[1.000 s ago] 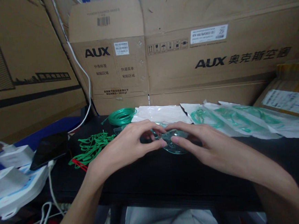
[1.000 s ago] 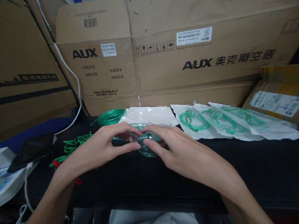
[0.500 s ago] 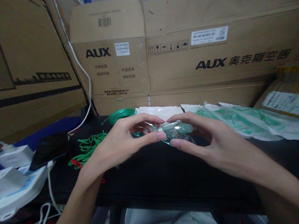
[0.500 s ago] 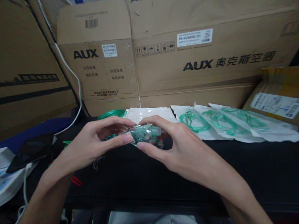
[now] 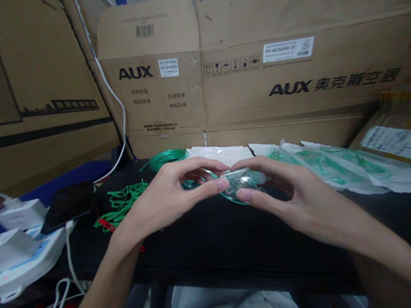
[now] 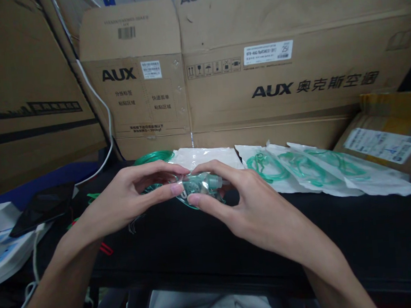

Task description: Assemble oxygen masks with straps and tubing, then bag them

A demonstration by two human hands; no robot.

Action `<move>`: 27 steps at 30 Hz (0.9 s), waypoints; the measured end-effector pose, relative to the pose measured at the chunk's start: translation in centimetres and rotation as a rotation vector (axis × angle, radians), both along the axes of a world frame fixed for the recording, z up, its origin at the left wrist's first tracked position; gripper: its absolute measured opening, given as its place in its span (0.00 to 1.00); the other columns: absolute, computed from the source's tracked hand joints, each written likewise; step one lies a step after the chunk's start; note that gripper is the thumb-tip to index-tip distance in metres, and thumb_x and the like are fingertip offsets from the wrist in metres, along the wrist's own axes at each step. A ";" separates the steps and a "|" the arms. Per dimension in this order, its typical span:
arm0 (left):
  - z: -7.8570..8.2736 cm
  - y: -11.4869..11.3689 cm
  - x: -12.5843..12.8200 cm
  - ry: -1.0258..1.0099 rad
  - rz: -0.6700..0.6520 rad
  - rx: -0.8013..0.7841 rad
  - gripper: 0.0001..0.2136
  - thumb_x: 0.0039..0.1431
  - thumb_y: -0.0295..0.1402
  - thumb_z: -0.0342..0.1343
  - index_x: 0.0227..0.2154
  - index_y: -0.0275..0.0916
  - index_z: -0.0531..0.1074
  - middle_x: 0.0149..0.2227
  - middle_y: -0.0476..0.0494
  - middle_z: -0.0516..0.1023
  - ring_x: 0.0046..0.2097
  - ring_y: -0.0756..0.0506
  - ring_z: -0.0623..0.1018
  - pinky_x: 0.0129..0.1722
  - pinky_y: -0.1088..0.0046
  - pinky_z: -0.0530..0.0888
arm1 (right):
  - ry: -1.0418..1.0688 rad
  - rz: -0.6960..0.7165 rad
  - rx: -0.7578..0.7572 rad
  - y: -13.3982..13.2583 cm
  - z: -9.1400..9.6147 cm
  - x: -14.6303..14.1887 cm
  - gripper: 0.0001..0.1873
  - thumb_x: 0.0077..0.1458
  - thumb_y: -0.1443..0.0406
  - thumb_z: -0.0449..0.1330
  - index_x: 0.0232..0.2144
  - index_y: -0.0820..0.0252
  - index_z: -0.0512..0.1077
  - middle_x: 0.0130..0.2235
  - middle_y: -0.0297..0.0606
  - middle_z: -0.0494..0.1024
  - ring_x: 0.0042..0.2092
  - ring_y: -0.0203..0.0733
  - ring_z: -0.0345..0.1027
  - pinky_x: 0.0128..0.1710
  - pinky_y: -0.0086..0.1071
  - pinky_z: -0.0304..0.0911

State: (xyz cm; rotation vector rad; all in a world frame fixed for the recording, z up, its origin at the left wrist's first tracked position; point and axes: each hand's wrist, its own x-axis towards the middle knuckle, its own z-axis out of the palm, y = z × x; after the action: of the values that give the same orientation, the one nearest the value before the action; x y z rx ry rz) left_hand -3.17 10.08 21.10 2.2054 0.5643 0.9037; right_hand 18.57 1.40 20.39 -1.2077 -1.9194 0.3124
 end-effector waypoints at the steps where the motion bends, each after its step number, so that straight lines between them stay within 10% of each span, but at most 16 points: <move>1: 0.0 0.0 0.0 0.003 0.003 0.004 0.12 0.62 0.42 0.64 0.45 0.45 0.81 0.46 0.51 0.84 0.46 0.46 0.81 0.48 0.72 0.74 | 0.001 -0.003 -0.004 0.0 0.0 0.0 0.16 0.63 0.56 0.64 0.53 0.47 0.75 0.52 0.31 0.81 0.50 0.42 0.75 0.47 0.31 0.70; 12: 0.0 0.1 0.0 -0.037 0.019 -0.019 0.13 0.61 0.42 0.65 0.46 0.43 0.80 0.47 0.49 0.83 0.45 0.46 0.80 0.48 0.72 0.75 | -0.039 0.003 0.076 -0.1 0.1 -0.1 0.15 0.61 0.59 0.67 0.50 0.48 0.75 0.50 0.28 0.81 0.46 0.38 0.76 0.45 0.27 0.69; 21: -0.3 0.3 0.8 -0.228 0.122 -0.101 0.15 0.56 0.43 0.68 0.37 0.39 0.71 0.38 0.50 0.76 0.39 0.48 0.77 0.41 0.75 0.73 | -0.160 -0.151 0.464 0.3 -0.4 -0.7 0.24 0.58 0.66 0.69 0.55 0.58 0.71 0.52 0.41 0.81 0.49 0.47 0.77 0.49 0.34 0.70; 27: -0.6 0.2 1.2 -0.224 -0.028 -0.217 0.12 0.64 0.42 0.62 0.35 0.37 0.79 0.35 0.48 0.77 0.37 0.49 0.74 0.38 0.75 0.70 | -0.194 -0.197 0.555 0.4 -0.4 -1.4 0.21 0.60 0.68 0.67 0.54 0.55 0.70 0.51 0.43 0.80 0.51 0.50 0.75 0.52 0.39 0.70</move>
State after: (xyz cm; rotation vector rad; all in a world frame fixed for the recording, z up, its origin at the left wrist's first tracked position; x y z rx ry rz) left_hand -1.96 10.26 20.45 1.8847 0.4975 1.0089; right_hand 17.22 1.84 20.01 -1.0580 -1.8521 -0.4323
